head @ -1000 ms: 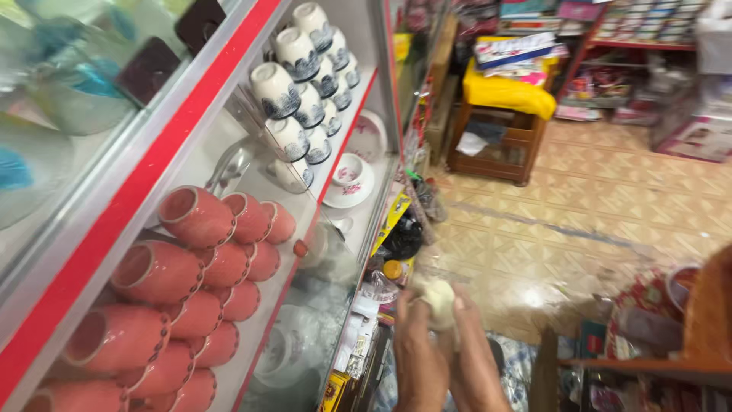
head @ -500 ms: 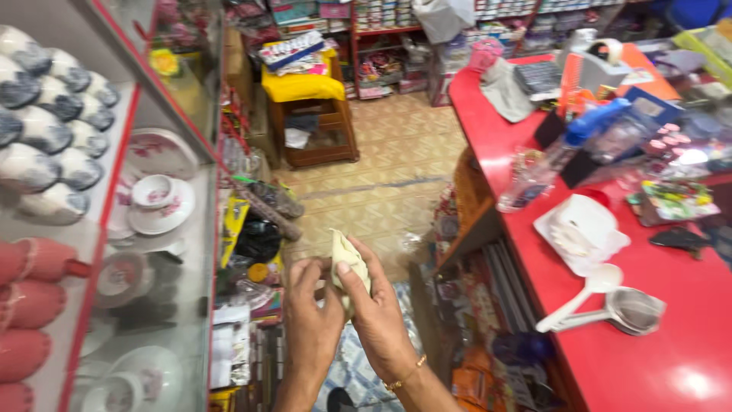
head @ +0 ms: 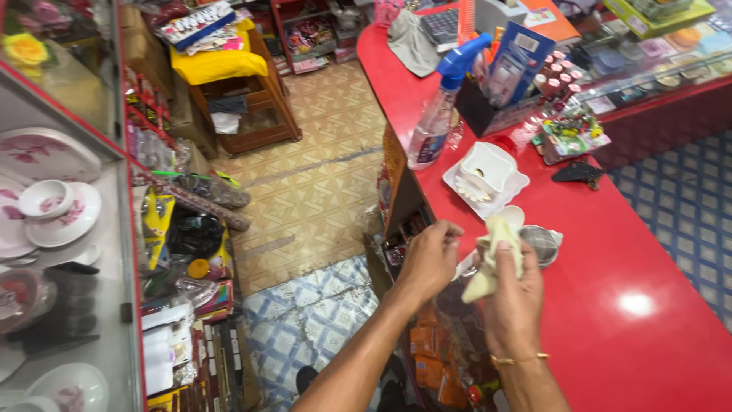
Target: The person wipes a white bowl with a yellow cloth and places it on a shelf. They then wipe a small round container and a metal strainer with the same cloth, placing them on the shelf as well.
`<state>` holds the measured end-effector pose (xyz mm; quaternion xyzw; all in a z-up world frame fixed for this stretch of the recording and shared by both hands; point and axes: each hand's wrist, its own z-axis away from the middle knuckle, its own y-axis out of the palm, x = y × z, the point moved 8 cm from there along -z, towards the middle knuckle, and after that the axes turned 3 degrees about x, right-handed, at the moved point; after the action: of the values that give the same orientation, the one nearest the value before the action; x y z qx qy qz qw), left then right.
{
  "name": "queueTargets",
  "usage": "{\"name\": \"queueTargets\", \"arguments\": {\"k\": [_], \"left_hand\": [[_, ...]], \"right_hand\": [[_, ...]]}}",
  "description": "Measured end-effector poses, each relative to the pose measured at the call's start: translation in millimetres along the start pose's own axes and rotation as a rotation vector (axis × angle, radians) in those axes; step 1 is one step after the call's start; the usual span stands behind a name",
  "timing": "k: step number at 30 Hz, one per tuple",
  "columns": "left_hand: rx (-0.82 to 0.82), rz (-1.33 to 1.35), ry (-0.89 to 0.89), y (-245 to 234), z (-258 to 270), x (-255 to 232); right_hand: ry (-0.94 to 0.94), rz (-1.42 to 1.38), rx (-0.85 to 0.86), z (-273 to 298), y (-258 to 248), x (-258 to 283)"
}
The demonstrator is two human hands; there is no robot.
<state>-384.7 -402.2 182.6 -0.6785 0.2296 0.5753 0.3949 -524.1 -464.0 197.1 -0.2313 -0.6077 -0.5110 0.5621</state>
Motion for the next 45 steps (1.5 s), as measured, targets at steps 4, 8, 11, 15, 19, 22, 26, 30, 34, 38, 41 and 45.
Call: {"name": "queueTargets", "arguments": {"k": [4,8,11,15,19,22,26,30,34,38,41,45], "left_hand": [[-0.001,-0.229,-0.045,40.0,-24.1,3.1],[-0.005,-0.363,-0.13,53.5,-32.9,5.6],[0.068,-0.414,-0.189,63.2,-34.1,14.9],[0.037,-0.43,-0.123,69.0,-36.7,19.9],[-0.025,-0.362,-0.074,54.9,-33.1,16.1],[-0.025,-0.277,-0.089,35.2,-25.2,7.4],[0.05,-0.113,-0.147,0.5,-9.3,-5.3],[-0.011,-0.16,-0.068,-56.6,34.6,-35.2],[0.033,-0.267,-0.166,-108.8,80.5,-52.0],[0.021,-0.343,-0.344,-157.8,121.3,-48.5],[-0.083,-0.393,-0.38,-191.8,142.8,-40.4],[-0.12,-0.393,-0.427,-228.9,171.8,-15.4]], "right_hand": [[-0.011,0.011,-0.052,1.1,-40.4,23.8],[-0.03,0.081,-0.095,7.7,-59.5,45.0],[-0.018,0.113,-0.114,13.1,-65.0,51.7],[0.003,0.153,-0.119,14.1,-56.4,49.8],[-0.006,0.175,-0.102,19.6,-41.6,52.4],[-0.043,0.119,-0.07,20.1,-26.8,54.5],[-0.033,-0.103,-0.017,21.3,-5.5,47.3],[-0.064,0.29,-0.012,26.5,27.3,31.4],[-0.645,1.076,0.216,70.7,114.4,36.6],[-0.647,1.129,0.217,82.1,163.4,26.5],[-0.612,1.054,0.327,89.2,200.4,16.3],[-0.427,0.937,0.655,104.7,242.2,-13.3]]}}
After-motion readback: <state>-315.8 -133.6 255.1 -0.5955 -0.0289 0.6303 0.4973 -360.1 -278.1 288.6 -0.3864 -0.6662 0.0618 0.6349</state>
